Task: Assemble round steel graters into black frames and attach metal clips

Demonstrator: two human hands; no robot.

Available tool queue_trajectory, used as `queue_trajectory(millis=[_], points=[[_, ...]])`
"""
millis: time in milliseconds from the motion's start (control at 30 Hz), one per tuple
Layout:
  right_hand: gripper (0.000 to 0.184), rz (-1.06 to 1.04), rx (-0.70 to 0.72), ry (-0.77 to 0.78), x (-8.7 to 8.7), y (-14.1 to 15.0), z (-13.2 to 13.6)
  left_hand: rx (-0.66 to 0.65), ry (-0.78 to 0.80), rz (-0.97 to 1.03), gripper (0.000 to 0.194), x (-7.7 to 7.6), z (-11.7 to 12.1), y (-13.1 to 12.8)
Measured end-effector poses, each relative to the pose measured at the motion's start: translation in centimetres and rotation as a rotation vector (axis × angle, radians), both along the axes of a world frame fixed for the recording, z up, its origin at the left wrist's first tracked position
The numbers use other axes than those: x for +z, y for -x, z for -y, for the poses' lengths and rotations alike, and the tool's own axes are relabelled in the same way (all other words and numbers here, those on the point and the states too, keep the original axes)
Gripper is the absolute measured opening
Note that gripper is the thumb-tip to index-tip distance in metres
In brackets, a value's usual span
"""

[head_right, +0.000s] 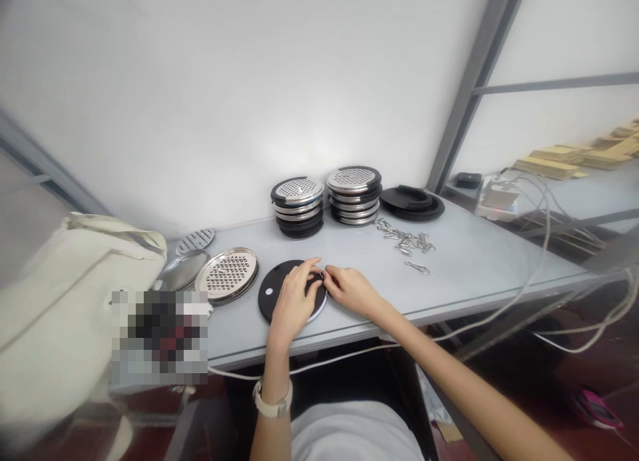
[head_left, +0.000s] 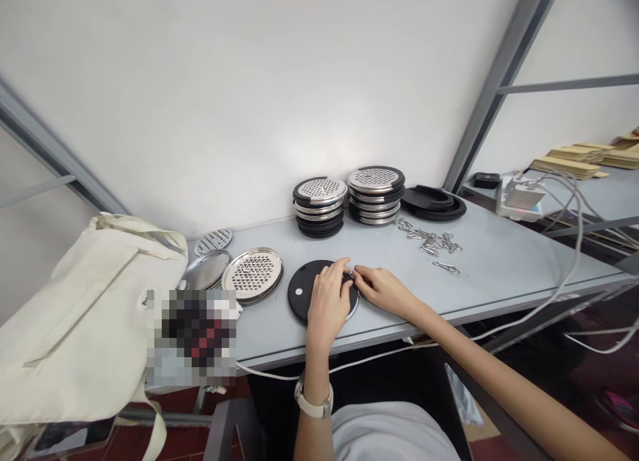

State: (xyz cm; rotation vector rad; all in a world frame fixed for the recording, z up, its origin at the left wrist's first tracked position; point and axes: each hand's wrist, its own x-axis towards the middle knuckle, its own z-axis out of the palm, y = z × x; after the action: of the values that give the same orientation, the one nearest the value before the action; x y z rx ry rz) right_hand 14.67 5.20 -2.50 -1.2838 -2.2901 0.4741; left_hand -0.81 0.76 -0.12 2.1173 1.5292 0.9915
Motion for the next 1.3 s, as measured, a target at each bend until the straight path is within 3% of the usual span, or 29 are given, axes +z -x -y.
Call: queue_trajectory(millis=[1300], points=[[0.027,-0.003,-0.02,0.02,0.38,0.06,0.19,-0.023,-0.005,-0.019,0.047,0.46,0.1,0.04]])
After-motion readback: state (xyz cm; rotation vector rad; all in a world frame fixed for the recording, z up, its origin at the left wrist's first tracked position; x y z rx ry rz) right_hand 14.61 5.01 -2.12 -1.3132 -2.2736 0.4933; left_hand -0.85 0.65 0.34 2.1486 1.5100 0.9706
